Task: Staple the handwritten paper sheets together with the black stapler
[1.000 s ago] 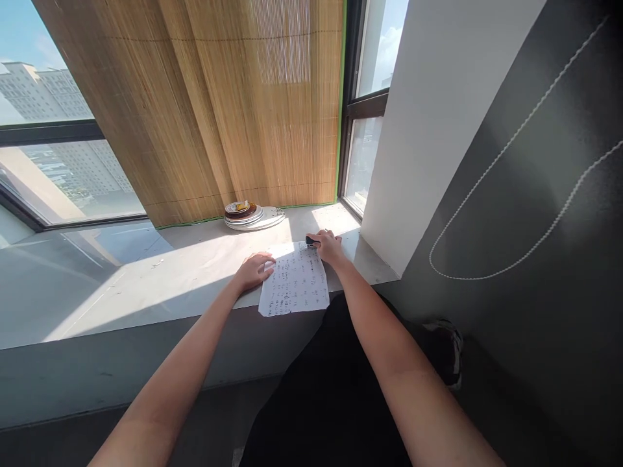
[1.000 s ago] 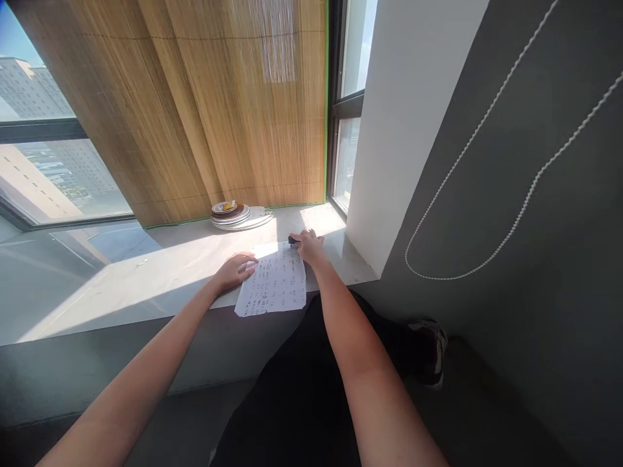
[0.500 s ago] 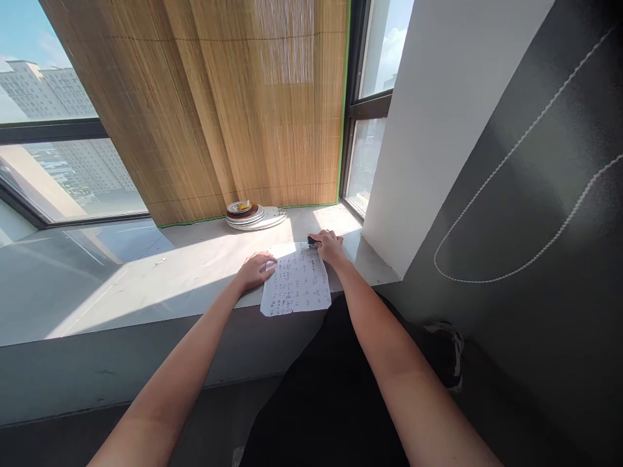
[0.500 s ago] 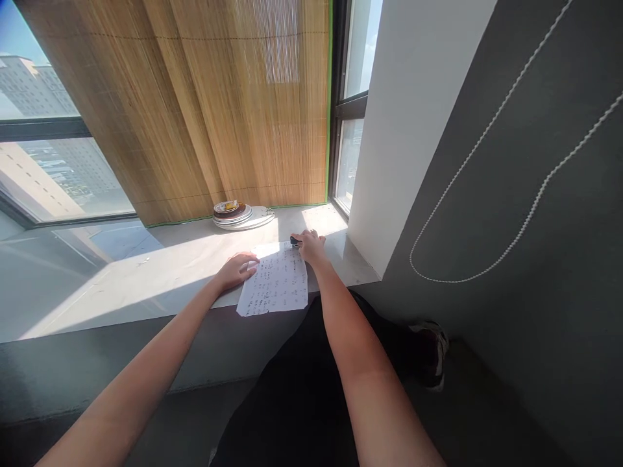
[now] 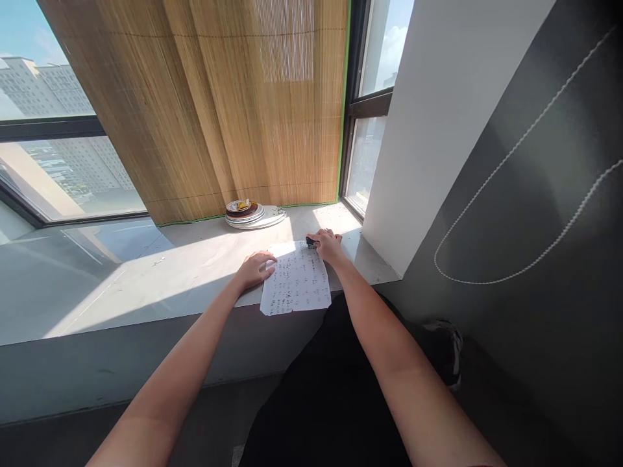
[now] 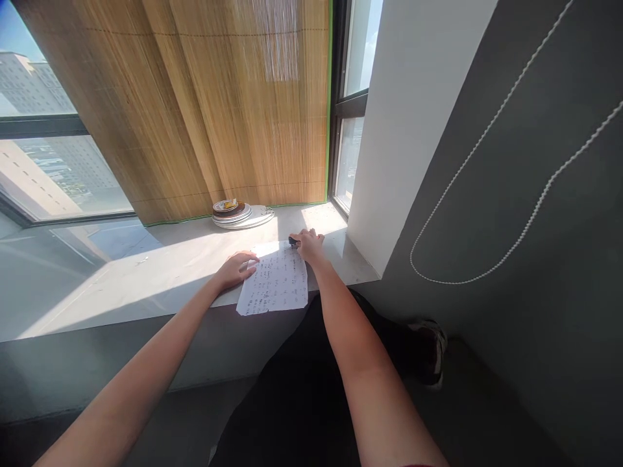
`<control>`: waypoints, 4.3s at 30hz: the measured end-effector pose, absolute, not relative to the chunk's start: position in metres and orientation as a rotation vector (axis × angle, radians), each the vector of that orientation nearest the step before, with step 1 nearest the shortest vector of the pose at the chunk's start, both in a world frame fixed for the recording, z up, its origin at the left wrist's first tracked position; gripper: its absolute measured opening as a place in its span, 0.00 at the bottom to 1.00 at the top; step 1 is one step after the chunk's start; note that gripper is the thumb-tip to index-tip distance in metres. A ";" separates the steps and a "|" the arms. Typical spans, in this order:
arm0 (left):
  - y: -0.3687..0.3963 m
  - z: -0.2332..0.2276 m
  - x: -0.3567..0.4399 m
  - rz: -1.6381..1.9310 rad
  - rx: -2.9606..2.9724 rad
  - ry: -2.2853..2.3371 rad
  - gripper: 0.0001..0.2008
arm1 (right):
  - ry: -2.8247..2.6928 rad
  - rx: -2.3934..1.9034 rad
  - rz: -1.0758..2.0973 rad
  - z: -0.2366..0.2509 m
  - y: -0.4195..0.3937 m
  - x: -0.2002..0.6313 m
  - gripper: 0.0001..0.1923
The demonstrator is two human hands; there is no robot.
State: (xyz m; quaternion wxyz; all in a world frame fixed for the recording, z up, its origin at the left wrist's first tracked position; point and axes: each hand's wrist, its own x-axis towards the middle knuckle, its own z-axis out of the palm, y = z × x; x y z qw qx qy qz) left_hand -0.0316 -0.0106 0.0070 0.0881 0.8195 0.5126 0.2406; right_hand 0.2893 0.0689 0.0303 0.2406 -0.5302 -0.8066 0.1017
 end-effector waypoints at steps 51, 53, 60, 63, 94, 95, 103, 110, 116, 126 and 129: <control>0.001 -0.004 -0.036 0.928 2.334 1.645 0.17 | -1.893 -1.445 0.495 0.029 0.018 0.236 0.29; 0.001 -0.004 -0.036 0.955 2.322 1.650 0.16 | -1.763 -1.532 0.525 0.028 0.029 0.257 0.32; -0.002 -0.001 -0.034 0.966 2.286 1.675 0.16 | -1.355 -1.417 0.814 0.023 0.065 0.307 0.26; 0.000 -0.003 -0.034 0.982 2.231 1.731 0.16 | -1.200 -1.420 0.651 0.017 0.079 0.323 0.22; -0.038 0.019 -0.049 1.896 1.605 2.295 0.11 | -2.448 -1.374 0.533 0.008 0.077 0.089 0.35; -0.039 0.018 -0.055 1.939 1.509 2.322 0.10 | -2.443 -1.352 0.548 0.010 0.076 0.084 0.36; -0.033 0.005 -0.072 1.715 1.306 2.204 0.11 | -2.375 -1.424 0.511 0.008 0.085 0.137 0.37; -0.027 0.009 -0.033 0.973 2.310 1.641 0.18 | -2.323 -1.644 0.436 0.014 0.112 0.224 0.35; -0.025 0.011 -0.030 0.625 2.400 1.560 0.22 | -2.349 -1.656 0.424 0.020 0.128 0.244 0.35; -0.022 0.013 -0.027 0.676 2.392 1.610 0.19 | -2.065 -1.540 0.502 0.023 0.135 0.249 0.29; -0.022 0.014 -0.026 0.669 2.395 1.616 0.19 | -1.623 -1.480 0.558 0.031 0.130 0.265 0.29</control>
